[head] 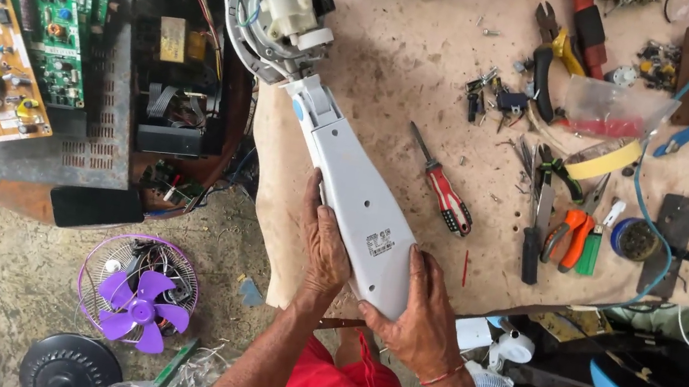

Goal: Disassembling a plastic electric fan body by removing screws and prying apart housing components on a repair bench.

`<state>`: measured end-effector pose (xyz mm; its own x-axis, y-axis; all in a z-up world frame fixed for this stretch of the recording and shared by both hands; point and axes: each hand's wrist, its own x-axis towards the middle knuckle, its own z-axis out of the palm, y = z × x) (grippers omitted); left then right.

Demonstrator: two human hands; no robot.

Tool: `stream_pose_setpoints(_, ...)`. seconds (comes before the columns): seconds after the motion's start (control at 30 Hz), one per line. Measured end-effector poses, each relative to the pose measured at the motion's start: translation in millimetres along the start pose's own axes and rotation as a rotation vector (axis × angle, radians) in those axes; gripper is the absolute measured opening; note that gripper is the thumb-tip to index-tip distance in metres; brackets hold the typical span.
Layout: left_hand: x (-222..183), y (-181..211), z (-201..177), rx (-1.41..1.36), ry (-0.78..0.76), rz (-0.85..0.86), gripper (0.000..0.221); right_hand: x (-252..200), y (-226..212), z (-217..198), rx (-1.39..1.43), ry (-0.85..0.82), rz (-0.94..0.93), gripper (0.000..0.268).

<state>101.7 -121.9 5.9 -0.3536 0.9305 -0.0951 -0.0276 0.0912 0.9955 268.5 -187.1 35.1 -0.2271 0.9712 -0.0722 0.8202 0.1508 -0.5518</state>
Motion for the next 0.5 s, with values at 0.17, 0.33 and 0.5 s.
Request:
stream_pose_setpoints(0.17, 7.9, -9.3, 2.2, -0.036, 0.014, -0.023, 0.066, 49.4, -42.0, -15.7, -0.079, -0.128, 0.118, 0.126)
stream_pose_setpoints(0.33, 8.9, 24.9, 4.3, 0.093, 0.033, 0.035, 0.055, 163.9, -73.5, -19.1, 0.172, -0.054, -0.106, 0.100)
stream_pose_setpoints(0.5, 4.1, -6.0, -2.6, 0.189, 0.007, -0.009, 0.058, 220.5, -65.7, 36.9, -0.047, -0.215, 0.088, 0.082)
